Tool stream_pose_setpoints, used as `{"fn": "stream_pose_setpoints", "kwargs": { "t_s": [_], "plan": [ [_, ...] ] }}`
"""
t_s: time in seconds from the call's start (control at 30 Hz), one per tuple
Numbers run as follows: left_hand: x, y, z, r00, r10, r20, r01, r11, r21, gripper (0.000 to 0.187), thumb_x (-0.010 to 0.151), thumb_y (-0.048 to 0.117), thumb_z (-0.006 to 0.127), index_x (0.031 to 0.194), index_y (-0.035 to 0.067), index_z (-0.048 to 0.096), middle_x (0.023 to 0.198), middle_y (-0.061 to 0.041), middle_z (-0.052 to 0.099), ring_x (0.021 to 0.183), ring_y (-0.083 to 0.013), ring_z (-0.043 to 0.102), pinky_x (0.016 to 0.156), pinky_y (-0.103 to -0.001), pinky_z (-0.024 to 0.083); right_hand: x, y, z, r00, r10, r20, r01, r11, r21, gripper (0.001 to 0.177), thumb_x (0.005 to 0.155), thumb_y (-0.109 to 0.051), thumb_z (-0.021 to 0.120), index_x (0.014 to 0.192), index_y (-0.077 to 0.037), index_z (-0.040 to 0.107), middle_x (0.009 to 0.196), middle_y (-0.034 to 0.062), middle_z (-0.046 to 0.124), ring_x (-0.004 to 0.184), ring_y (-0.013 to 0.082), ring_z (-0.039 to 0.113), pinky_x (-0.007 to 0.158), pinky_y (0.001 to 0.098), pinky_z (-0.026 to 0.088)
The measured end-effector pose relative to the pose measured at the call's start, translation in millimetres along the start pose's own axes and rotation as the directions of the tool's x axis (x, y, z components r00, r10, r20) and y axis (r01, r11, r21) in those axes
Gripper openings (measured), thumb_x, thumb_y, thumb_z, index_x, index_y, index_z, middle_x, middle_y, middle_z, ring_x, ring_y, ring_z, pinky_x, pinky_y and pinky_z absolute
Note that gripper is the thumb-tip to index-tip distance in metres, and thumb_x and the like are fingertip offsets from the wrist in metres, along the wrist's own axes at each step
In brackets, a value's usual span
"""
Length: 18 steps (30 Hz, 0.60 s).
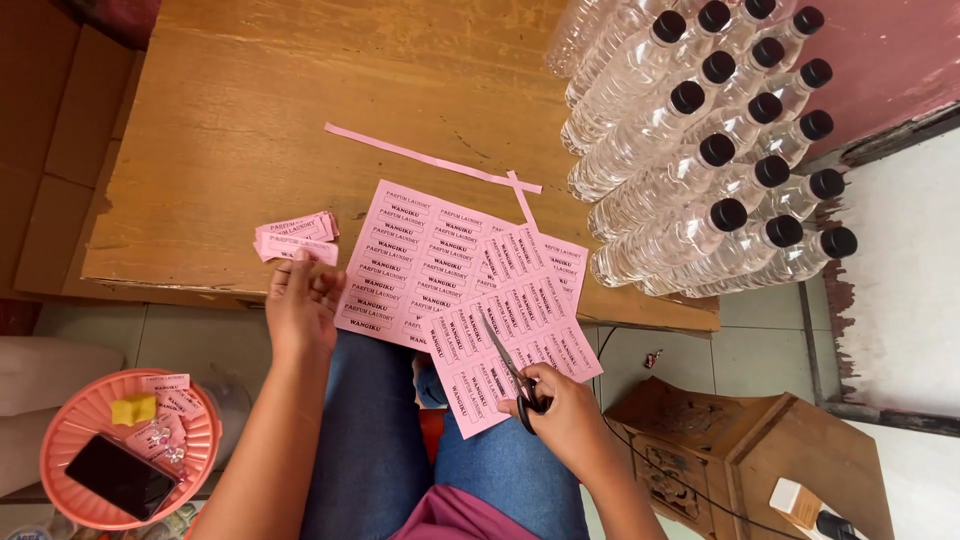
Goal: The person is using scissors to cut pink paper labels or lanyards from a printed sheet on a desk.
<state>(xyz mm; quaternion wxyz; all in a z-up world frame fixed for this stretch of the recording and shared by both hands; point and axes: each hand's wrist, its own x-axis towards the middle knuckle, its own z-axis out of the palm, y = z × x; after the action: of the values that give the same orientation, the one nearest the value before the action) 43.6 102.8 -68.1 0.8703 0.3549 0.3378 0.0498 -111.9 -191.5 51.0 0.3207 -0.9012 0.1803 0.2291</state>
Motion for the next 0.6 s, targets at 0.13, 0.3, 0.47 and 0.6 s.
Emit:
{"fn": "stream_pose_setpoints", "kwargs": {
  "t_s": [0.13, 0.3, 0.47, 0.6],
  "plan": [
    [-8.0, 16.6, 15.8, 0.996, -0.007, -0.093, 0.008, 1.000, 0.004, 0.009, 0.094, 0.017, 0.070, 0.095, 0.012, 0.063, 0.072, 0.001, 0.059, 0.063, -0.0113, 0.061, 0.078, -0.030, 0.066, -6.9, 5.5, 6.2, 0.978, -0.163, -0.132, 0.164, 0.986, -0.004, 0.044, 0.066, -0.041, 0.093, 0.100, -0.022, 0.073, 0.079, -0.0021, 0.070, 0.075, 0.0126, 0.064, 0.070, 0.0267, 0.050],
    [-4.5, 18.3, 19.0, 0.992, 0.031, -0.122, -0.012, 0.988, 0.157, 0.013, 0.093, 0.022, 0.071, 0.095, 0.010, 0.065, 0.091, -0.001, 0.073, 0.063, -0.0095, 0.064, 0.070, -0.027, 0.064, -12.0, -4.8, 1.7, 0.996, -0.088, 0.002, 0.086, 0.968, -0.235, 0.069, 0.065, -0.067, 0.083, 0.121, -0.032, 0.062, 0.088, -0.0013, 0.060, 0.082, 0.0128, 0.062, 0.085, 0.0309, 0.051],
    [6.2, 16.4, 10.9, 0.997, 0.033, -0.065, -0.018, 0.976, 0.218, 0.012, 0.097, 0.020, 0.064, 0.104, 0.011, 0.063, 0.096, -0.002, 0.072, 0.065, -0.0107, 0.064, 0.074, -0.029, 0.064, -10.3, -5.1, 8.5, 0.992, -0.119, 0.040, 0.125, 0.958, -0.257, 0.066, 0.070, -0.066, 0.079, 0.120, -0.027, 0.059, 0.088, 0.0004, 0.066, 0.101, 0.0160, 0.057, 0.085, 0.0337, 0.048],
    [6.1, 20.6, -2.6, 0.999, -0.036, -0.027, 0.041, 0.970, 0.238, 0.019, 0.093, 0.016, 0.069, 0.110, 0.010, 0.063, 0.107, -0.006, 0.074, 0.073, -0.0127, 0.066, 0.075, -0.029, 0.064, -12.2, -6.9, 8.6, 0.990, -0.123, 0.066, 0.136, 0.950, -0.280, 0.070, 0.071, -0.068, 0.077, 0.124, -0.027, 0.058, 0.089, 0.0007, 0.064, 0.101, 0.0178, 0.057, 0.086, 0.0352, 0.048]
  ]
}}
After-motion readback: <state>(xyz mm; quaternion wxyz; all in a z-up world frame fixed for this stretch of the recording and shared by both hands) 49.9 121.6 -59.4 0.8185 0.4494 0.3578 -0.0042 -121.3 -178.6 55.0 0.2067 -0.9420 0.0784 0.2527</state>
